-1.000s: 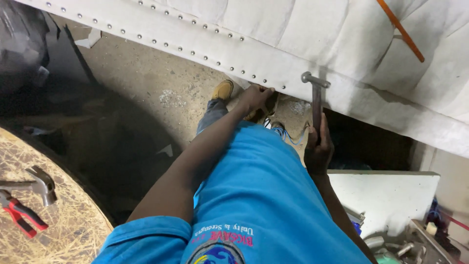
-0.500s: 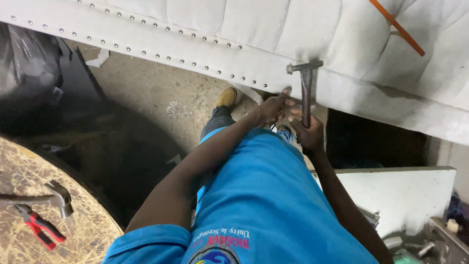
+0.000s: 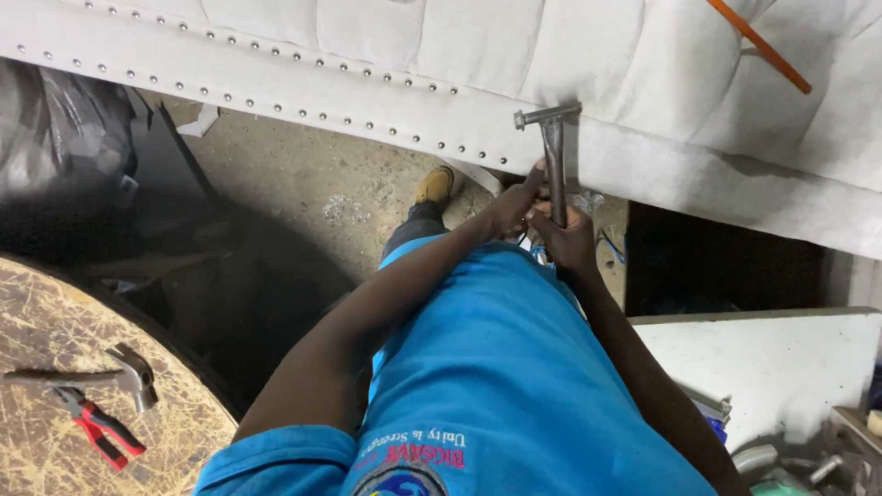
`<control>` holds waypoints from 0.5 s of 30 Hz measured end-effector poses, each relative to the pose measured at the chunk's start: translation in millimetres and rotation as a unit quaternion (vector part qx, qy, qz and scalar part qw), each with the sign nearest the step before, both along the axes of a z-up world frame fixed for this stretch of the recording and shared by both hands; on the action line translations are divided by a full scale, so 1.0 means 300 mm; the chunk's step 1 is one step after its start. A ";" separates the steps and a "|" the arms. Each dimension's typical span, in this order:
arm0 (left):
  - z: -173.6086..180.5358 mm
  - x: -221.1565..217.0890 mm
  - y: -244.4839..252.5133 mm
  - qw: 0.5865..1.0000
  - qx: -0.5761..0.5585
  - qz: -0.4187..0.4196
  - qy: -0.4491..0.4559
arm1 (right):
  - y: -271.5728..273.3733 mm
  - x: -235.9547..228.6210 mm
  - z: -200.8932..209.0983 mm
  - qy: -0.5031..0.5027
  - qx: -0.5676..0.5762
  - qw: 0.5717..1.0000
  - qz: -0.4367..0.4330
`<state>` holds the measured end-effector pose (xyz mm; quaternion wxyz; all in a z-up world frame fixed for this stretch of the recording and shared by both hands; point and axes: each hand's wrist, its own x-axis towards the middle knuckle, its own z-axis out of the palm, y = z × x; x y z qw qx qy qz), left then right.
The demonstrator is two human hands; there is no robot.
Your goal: Hammering decorative metal studs into the edge of a tufted headboard.
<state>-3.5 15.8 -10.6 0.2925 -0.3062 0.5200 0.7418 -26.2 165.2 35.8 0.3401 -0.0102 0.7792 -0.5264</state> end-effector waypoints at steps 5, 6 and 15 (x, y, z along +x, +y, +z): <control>0.284 0.012 -0.059 0.981 0.127 0.143 -0.041 | -0.008 -0.003 -0.022 -0.080 -0.057 0.992 -0.076; 0.354 0.018 -0.085 0.981 0.141 0.130 -0.031 | 0.002 -0.005 -0.050 -0.098 -0.077 0.988 -0.087; -0.084 0.031 -0.059 0.982 0.140 0.101 0.078 | -0.046 -0.027 0.007 -0.098 -0.106 0.969 -0.201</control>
